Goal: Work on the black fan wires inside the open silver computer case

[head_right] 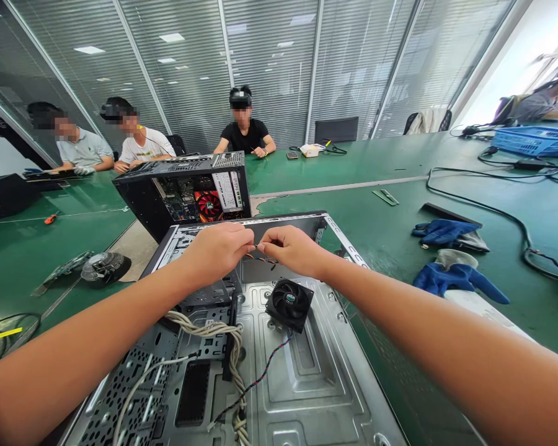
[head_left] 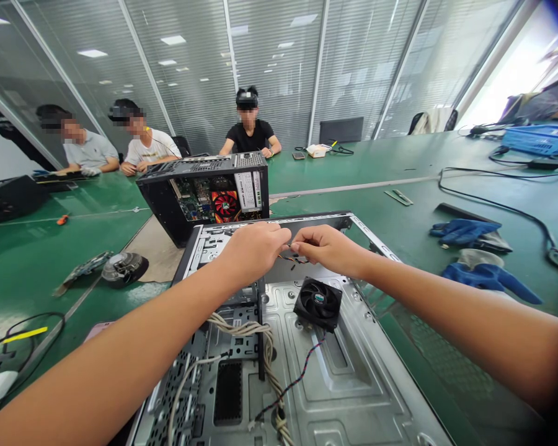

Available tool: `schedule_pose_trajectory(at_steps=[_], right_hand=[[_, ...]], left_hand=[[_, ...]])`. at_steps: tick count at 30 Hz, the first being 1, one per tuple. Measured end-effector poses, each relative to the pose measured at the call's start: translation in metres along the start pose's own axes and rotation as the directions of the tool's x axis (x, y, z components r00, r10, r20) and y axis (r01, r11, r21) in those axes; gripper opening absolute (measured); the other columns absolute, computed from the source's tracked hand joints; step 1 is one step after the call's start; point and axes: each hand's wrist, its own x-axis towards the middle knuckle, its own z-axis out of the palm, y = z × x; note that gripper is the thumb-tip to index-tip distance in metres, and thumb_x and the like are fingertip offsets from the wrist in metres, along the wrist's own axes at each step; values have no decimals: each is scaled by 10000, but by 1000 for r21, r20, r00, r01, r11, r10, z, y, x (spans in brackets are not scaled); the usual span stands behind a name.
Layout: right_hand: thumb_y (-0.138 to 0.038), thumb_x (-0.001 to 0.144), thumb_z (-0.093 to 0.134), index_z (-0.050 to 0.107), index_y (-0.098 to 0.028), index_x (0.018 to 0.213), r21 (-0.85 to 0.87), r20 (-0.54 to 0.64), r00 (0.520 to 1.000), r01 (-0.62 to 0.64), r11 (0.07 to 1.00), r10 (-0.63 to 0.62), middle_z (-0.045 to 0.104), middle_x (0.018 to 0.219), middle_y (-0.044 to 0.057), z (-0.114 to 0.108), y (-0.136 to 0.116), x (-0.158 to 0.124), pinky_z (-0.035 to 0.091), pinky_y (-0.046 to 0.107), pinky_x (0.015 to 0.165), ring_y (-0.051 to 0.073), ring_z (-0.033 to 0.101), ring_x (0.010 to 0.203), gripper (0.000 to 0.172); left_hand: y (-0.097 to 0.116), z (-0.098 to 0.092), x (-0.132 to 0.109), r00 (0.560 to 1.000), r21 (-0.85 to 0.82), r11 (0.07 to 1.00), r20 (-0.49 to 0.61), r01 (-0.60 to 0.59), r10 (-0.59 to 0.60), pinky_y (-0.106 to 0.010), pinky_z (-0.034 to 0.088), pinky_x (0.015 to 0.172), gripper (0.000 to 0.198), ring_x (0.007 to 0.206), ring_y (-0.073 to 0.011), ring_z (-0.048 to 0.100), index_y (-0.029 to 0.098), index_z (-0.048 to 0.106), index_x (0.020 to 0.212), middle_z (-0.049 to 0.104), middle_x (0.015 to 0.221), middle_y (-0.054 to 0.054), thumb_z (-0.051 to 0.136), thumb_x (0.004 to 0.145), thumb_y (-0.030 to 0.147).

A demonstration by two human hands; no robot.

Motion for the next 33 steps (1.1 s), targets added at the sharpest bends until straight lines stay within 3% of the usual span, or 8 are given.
schedule_pose_trajectory(at_steps=[13, 23, 33], right_hand=[[-334, 840, 534, 629, -172, 757, 14, 1, 1000, 27, 1000, -27, 528, 606, -18, 0, -1, 0, 341, 285, 568, 113, 446, 570, 205], [-352, 841, 503, 588, -182, 715, -14, 13, 1000, 14, 1000, -14, 530, 616, -7, -1, -2, 0, 349, 290, 576, 131, 471, 586, 228], [-362, 837, 510, 580, -183, 693, 7, 32, 999, 26, 1000, -26, 534, 616, -9, 0, -1, 0, 367, 290, 589, 127, 468, 583, 240]], left_hand=[[2, 1, -1, 998, -26, 1000, 62, 3, -1, -290, 311, 582, 191, 731, -160, 561, 177, 570, 826, 628, 833, -27, 437, 950, 235], [8, -1, -3, 999, -40, 999, 42, 4, -3, -291, 345, 591, 202, 731, -159, 562, 157, 565, 911, 611, 888, -50, 409, 968, 273], [9, 1, -1, 996, -20, 999, 89, 29, -27, -282, 256, 527, 168, 700, -151, 574, 183, 585, 929, 629, 880, -29, 428, 955, 235]])
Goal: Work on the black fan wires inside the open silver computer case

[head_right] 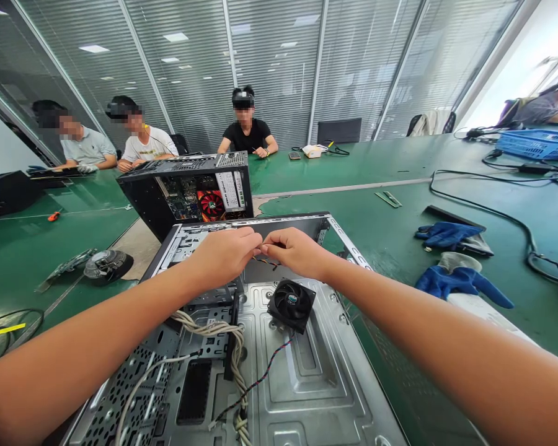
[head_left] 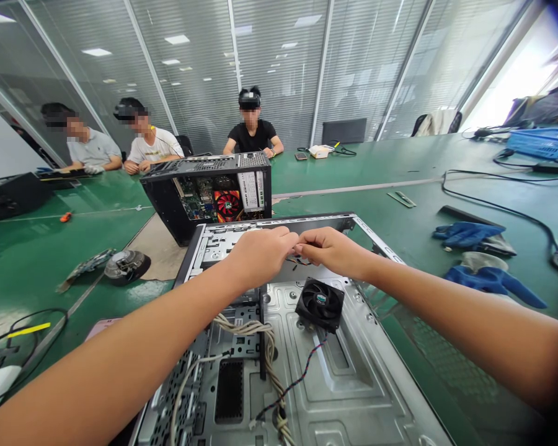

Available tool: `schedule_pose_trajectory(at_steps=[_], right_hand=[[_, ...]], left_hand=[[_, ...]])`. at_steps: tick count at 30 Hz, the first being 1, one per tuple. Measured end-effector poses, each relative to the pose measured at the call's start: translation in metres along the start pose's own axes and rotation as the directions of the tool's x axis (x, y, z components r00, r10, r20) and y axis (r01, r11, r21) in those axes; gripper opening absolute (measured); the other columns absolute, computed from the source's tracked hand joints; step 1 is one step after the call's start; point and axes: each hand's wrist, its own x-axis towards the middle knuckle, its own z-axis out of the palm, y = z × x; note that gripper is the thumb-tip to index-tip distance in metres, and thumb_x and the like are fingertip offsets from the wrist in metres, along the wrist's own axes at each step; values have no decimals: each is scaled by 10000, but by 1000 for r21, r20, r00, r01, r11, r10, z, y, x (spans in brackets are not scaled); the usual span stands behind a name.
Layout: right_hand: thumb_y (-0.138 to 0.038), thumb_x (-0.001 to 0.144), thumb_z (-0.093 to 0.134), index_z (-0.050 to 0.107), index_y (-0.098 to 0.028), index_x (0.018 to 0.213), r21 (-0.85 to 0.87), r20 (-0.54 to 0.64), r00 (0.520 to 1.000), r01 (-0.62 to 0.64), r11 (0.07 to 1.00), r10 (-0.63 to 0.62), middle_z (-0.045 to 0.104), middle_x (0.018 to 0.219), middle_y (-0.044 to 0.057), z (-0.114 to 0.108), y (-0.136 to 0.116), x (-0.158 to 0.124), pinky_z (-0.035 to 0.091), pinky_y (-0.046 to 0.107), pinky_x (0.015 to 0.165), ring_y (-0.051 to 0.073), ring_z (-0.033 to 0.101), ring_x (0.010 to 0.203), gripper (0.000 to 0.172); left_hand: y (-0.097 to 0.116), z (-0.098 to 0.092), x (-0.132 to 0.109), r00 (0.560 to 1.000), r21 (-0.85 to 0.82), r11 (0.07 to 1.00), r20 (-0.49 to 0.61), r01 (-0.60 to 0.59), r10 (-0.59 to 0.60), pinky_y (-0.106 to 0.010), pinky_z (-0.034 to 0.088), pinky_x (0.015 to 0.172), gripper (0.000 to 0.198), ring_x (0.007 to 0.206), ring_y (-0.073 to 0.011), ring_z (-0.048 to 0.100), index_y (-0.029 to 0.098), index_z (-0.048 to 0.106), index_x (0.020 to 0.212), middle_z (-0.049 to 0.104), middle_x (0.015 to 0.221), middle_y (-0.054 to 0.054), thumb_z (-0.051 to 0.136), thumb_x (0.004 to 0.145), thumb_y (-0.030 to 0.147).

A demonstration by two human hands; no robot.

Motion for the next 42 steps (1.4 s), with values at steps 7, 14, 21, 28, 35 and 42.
schedule_pose_trajectory(at_steps=[7, 14, 21, 28, 35, 42], right_hand=[[-338, 829, 530, 604, -179, 739, 92, 14, 1000, -23, 995, 22, 557, 653, -3, -1, -1, -1, 405, 298, 594, 127, 496, 581, 197], [-284, 820, 548, 622, -183, 781, 142, 43, 999, -11, 990, 5, 597, 655, -3, -2, -2, -2, 444, 320, 688, 144, 571, 639, 132], [-301, 829, 555, 638, -171, 798, 135, 35, 998, -54, 989, 49, 633, 666, 9, 0, 0, 0, 450, 318, 688, 136, 583, 616, 158], [-295, 840, 562, 606, -179, 764, 125, 23, 999, -49, 991, 46, 600, 627, -6, -1, -3, 1, 439, 314, 668, 134, 560, 607, 146], [-357, 864, 576, 563, -198, 775, 385, 31, 999, -52, 921, 43, 618, 668, 2, 1, -1, -1, 452, 319, 699, 140, 568, 654, 183], [-402, 815, 666, 556, -187, 747, 677, 90, 993, -114, 727, 72, 574, 628, -25, 1, -2, -1, 456, 326, 745, 140, 593, 695, 251]], left_hand=[[1, -1, -1, 999, -5, 999, -6, 42, -42, -288, 205, 512, 182, 679, -150, 562, 191, 598, 910, 624, 853, -24, 428, 947, 243], [-1, -1, -1, 998, -19, 998, -5, 63, -63, -280, 235, 529, 203, 675, -142, 528, 199, 612, 924, 589, 852, -37, 411, 947, 221], [1, -2, -1, 996, -13, 996, 18, 87, -87, -279, 247, 531, 208, 666, -142, 524, 202, 620, 949, 580, 842, -40, 412, 941, 212], [2, -2, -1, 995, 3, 996, -30, 91, -91, -281, 249, 533, 230, 688, -153, 544, 191, 602, 896, 597, 815, -38, 393, 965, 259], [2, -6, -1, 987, -35, 991, -93, 129, -131, -278, 287, 561, 221, 685, -149, 530, 186, 581, 894, 609, 825, -37, 393, 970, 273], [2, -8, -2, 978, -91, 984, -130, 150, -161, -281, 315, 588, 221, 719, -150, 539, 185, 569, 899, 609, 835, -29, 384, 974, 282]])
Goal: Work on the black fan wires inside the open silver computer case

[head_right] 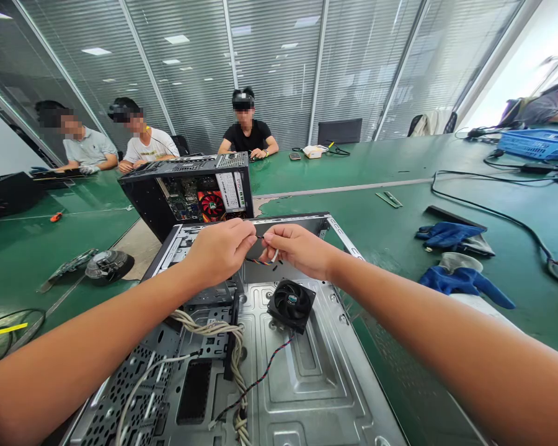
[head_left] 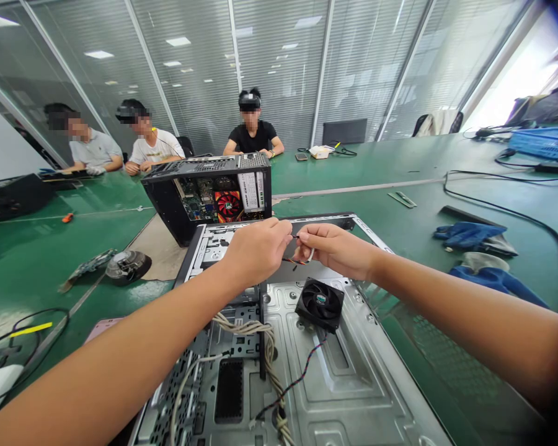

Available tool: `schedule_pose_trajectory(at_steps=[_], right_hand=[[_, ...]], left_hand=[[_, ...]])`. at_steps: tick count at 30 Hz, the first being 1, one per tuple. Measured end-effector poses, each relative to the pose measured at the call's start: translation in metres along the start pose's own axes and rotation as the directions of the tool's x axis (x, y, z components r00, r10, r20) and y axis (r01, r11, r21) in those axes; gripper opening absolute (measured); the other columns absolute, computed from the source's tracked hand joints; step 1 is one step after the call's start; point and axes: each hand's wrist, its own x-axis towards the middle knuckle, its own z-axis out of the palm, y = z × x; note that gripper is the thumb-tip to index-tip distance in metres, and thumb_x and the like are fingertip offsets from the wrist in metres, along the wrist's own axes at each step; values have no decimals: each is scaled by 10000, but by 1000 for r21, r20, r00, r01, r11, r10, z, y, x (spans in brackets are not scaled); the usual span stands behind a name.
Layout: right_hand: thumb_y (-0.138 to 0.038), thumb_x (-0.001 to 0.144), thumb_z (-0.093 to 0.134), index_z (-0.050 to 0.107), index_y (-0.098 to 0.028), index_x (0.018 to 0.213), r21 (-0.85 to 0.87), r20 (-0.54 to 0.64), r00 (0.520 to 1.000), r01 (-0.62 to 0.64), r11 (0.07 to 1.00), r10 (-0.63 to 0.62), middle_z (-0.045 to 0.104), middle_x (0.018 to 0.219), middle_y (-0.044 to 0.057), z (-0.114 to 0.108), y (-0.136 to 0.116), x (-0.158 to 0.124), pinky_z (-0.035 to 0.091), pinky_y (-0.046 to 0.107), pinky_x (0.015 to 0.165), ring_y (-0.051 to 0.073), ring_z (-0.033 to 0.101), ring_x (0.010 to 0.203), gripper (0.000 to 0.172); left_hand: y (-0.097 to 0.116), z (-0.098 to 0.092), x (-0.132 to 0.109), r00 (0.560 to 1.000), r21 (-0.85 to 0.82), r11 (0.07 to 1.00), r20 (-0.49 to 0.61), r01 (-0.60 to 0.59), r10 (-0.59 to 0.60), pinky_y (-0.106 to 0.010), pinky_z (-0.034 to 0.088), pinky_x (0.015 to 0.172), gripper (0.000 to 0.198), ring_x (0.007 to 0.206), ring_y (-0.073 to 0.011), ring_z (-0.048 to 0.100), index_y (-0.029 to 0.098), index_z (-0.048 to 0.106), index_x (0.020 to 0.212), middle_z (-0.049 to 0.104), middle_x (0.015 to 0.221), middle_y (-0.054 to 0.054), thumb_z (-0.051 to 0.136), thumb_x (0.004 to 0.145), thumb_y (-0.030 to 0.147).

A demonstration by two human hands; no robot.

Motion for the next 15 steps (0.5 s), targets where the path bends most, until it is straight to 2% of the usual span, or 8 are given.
schedule_pose_trajectory(at_steps=[4, 10, 12, 15], right_hand=[[-370, 800, 706, 553, -190, 806, 150, 70, 997, -50, 987, 40, 622, 699, -16, -1, -1, -1, 465, 337, 787, 147, 636, 758, 237], [-356, 791, 719, 566, -189, 817, 158, 37, 999, -22, 987, 16, 558, 636, -39, -1, -1, -2, 450, 312, 743, 156, 644, 765, 229], [-359, 786, 717, 556, -192, 794, 148, 26, 1000, -14, 989, 10, 512, 619, -54, -1, -2, -2, 437, 303, 702, 132, 602, 685, 232], [-386, 810, 677, 558, -197, 807, 60, 14, 1000, -3, 998, 2, 442, 574, -73, -1, -2, -2, 371, 279, 597, 99, 452, 556, 224]], left_hand=[[0, 0, 0, 999, -15, 1000, -32, 7, -8, -283, 335, 606, 217, 733, -150, 547, 177, 560, 914, 617, 854, -35, 374, 976, 271], [-3, 1, 0, 997, -59, 998, -74, -19, 14, -273, 351, 624, 168, 751, -145, 558, 193, 573, 989, 627, 876, -20, 426, 962, 270], [-4, 2, 0, 996, -52, 998, -86, -39, 34, -269, 346, 617, 169, 743, -141, 554, 209, 592, 990, 619, 860, -12, 452, 960, 300], [-5, 2, 0, 994, -27, 999, -95, -46, 44, -266, 330, 599, 209, 718, -134, 539, 214, 617, 935, 596, 821, -11, 449, 968, 333]])
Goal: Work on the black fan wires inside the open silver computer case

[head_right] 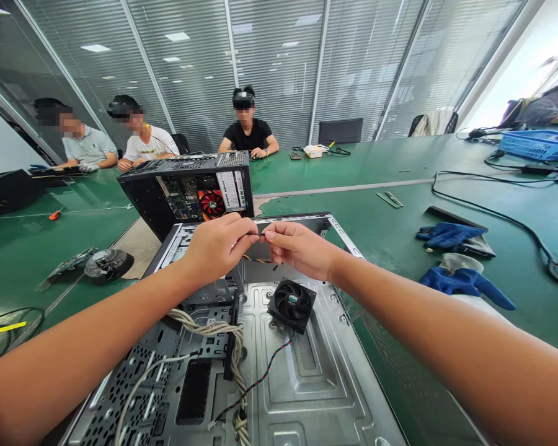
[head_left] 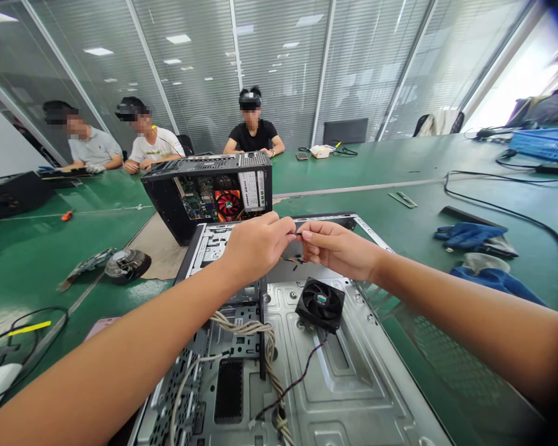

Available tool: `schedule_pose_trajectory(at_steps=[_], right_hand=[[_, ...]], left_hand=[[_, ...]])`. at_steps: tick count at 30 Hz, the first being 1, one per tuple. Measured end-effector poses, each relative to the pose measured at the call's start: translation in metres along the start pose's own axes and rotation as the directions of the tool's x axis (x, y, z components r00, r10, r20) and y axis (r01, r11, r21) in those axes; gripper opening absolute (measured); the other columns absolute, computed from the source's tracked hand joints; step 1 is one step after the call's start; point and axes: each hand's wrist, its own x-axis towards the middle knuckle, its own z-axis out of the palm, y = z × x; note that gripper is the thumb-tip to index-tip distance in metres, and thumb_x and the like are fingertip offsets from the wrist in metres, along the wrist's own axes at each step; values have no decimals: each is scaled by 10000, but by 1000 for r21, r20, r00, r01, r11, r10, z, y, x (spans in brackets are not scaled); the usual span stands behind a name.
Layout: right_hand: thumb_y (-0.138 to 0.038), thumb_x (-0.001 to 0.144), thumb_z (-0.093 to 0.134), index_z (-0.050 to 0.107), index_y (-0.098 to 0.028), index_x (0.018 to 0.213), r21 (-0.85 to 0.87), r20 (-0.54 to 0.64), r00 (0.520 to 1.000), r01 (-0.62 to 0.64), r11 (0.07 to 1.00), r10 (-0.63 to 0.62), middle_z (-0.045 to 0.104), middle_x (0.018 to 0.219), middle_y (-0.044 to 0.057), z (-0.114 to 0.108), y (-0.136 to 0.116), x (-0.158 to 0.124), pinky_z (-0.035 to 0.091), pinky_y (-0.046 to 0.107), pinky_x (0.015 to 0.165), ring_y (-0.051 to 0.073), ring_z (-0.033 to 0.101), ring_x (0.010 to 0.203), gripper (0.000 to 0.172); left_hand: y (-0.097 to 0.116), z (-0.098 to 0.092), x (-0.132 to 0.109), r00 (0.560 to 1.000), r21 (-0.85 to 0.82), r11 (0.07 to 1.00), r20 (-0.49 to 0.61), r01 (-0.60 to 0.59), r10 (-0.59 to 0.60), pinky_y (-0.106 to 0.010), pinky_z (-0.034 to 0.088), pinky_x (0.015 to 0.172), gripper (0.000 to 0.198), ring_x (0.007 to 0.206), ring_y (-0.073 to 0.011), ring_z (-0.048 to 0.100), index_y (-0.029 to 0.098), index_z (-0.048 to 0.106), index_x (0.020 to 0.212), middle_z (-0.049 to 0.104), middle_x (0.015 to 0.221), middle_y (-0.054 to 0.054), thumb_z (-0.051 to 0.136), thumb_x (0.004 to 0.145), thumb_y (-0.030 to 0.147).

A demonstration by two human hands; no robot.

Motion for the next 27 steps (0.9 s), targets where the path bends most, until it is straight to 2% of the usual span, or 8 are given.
schedule_pose_trajectory(at_steps=[5, 10, 13, 15, 18, 22, 24, 27], right_hand=[[-425, 810, 646, 548, -194, 750, -208, -57, 996, 60, 976, -74, 428, 581, -64, -1, 3, 2, 296, 271, 565, 101, 361, 559, 258], [-390, 827, 608, 594, -191, 774, -382, -76, 993, 57, 922, -93, 506, 653, -28, -2, 4, 3, 354, 287, 621, 119, 437, 620, 207], [-368, 833, 578, 620, -190, 786, -509, -47, 995, 56, 859, -93, 545, 676, -7, -1, 3, 4, 383, 305, 657, 139, 475, 660, 189], [-356, 827, 572, 620, -189, 794, -588, -36, 993, 68, 806, -111, 578, 718, 10, -1, 4, 5, 394, 313, 672, 148, 493, 687, 177], [-365, 778, 638, 580, -197, 821, -707, -126, 969, 63, 705, -213, 604, 796, 26, -3, 7, 8, 394, 311, 661, 158, 506, 721, 183], [-492, 791, 638, 448, -215, 588, -793, -313, 932, -150, 590, -185, 448, 570, -15, -4, 9, 9, 302, 301, 551, 131, 382, 562, 392], [-569, 843, 551, 406, -216, 509, -729, -308, 951, -212, 650, -36, 370, 494, -25, -1, 8, 7, 269, 301, 512, 115, 330, 495, 507], [-638, 871, 468, 506, -194, 595, -438, -212, 971, -194, 878, 110, 475, 553, 5, 5, 5, 4, 302, 288, 484, 117, 426, 488, 524]], left_hand=[[2, -2, 0, 1000, 22, 1000, 18, 6, -6, -264, 303, 569, 225, 703, -136, 538, 211, 631, 893, 614, 830, -15, 450, 961, 326], [7, -1, 0, 997, -54, 998, 64, 35, -32, -271, 328, 570, 197, 657, -140, 546, 177, 617, 789, 640, 742, -26, 479, 885, 280], [11, -2, 0, 985, -188, 972, 126, 137, -115, -259, 352, 553, 171, 583, -125, 537, 173, 597, 689, 622, 628, -13, 516, 809, 264], [14, -3, 1, 951, -327, 905, 235, 273, -202, -244, 379, 528, 162, 527, -112, 551, 170, 585, 667, 613, 571, 0, 523, 784, 263], [15, -2, 2, 849, -473, 719, 413, 508, -329, -226, 423, 481, 137, 464, -114, 592, 166, 572, 709, 612, 527, 5, 518, 781, 268], [11, 4, 4, 768, -567, 521, 421, 638, -483, -229, 485, 479, 105, 501, -141, 652, 175, 518, 756, 619, 535, -7, 477, 820, 249], [8, 7, 5, 742, -590, 466, 411, 660, -530, -226, 501, 481, 109, 523, -144, 668, 179, 493, 765, 625, 561, -12, 456, 843, 245], [8, 9, 5, 723, -606, 424, 421, 673, -548, -218, 504, 476, 99, 540, -139, 679, 177, 477, 769, 651, 641, -27, 454, 847, 233]])
